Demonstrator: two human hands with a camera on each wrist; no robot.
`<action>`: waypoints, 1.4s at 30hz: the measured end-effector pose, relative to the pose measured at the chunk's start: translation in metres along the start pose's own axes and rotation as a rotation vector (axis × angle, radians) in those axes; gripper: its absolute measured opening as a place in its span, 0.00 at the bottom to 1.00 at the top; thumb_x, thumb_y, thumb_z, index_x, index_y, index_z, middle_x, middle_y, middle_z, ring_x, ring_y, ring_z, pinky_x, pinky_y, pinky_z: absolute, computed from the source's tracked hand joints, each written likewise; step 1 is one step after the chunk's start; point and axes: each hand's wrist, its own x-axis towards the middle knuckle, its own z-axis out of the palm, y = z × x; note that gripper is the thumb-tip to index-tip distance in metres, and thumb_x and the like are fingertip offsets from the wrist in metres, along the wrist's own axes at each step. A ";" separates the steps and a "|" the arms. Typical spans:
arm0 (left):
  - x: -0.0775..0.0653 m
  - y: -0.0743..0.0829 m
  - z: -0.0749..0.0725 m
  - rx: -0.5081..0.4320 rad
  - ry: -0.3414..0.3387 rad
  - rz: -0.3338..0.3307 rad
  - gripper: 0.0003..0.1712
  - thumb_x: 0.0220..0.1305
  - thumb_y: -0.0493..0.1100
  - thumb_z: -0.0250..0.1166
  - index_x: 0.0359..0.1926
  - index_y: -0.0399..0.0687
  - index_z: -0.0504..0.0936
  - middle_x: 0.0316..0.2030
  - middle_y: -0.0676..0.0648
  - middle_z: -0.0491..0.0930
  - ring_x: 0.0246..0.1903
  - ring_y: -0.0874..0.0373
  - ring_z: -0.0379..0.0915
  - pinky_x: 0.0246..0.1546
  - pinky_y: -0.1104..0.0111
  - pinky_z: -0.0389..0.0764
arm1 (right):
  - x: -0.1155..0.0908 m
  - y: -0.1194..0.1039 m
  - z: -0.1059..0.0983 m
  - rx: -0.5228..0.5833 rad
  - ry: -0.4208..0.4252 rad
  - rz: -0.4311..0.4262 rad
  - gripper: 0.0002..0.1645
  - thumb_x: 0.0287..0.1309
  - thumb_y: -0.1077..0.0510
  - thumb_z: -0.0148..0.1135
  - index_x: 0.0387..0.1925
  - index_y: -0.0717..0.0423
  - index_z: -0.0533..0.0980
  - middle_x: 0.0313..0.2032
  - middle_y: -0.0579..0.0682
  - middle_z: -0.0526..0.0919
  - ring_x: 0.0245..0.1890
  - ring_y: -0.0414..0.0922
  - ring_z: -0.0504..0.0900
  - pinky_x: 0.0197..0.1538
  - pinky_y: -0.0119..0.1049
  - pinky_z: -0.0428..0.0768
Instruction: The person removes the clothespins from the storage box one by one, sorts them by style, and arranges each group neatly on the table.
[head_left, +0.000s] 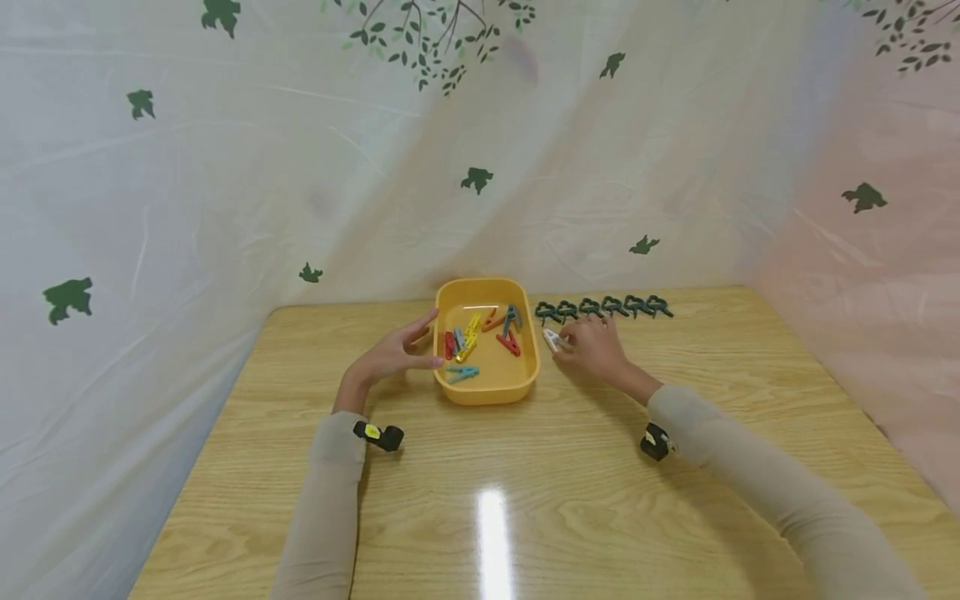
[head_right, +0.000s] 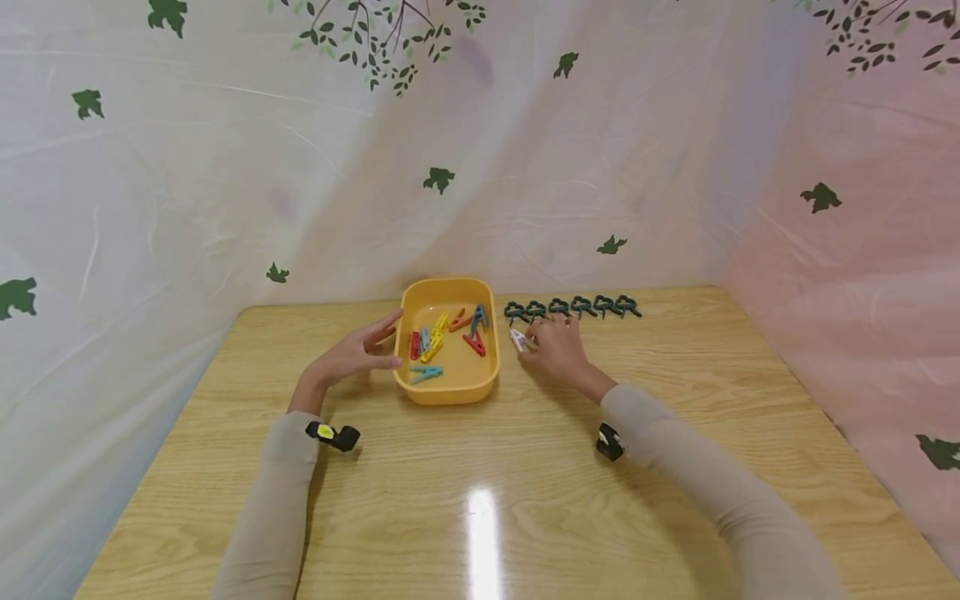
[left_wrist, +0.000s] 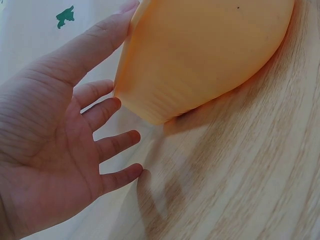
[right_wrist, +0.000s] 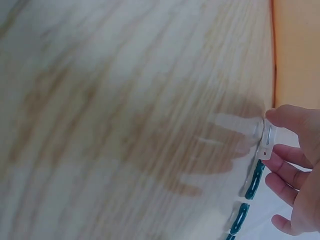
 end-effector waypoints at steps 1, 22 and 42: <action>0.000 0.000 0.000 0.000 0.000 0.001 0.53 0.55 0.52 0.69 0.74 0.63 0.44 0.74 0.56 0.41 0.72 0.46 0.41 0.68 0.43 0.49 | 0.000 -0.001 0.000 0.005 0.004 0.002 0.19 0.45 0.47 0.72 0.37 0.54 0.83 0.28 0.49 0.82 0.35 0.49 0.72 0.55 0.62 0.61; 0.015 -0.027 -0.002 0.004 0.017 0.004 0.54 0.53 0.54 0.70 0.73 0.71 0.44 0.73 0.60 0.41 0.73 0.48 0.40 0.68 0.43 0.49 | 0.002 -0.006 0.012 0.088 0.035 0.031 0.25 0.46 0.44 0.71 0.43 0.54 0.81 0.25 0.46 0.79 0.31 0.47 0.72 0.45 0.50 0.62; 0.016 -0.031 0.000 -0.008 0.038 0.020 0.54 0.50 0.58 0.71 0.72 0.75 0.47 0.72 0.63 0.44 0.72 0.50 0.42 0.68 0.43 0.49 | 0.015 -0.014 -0.014 0.251 0.091 -0.037 0.23 0.52 0.50 0.68 0.49 0.56 0.80 0.42 0.57 0.84 0.44 0.53 0.74 0.51 0.54 0.66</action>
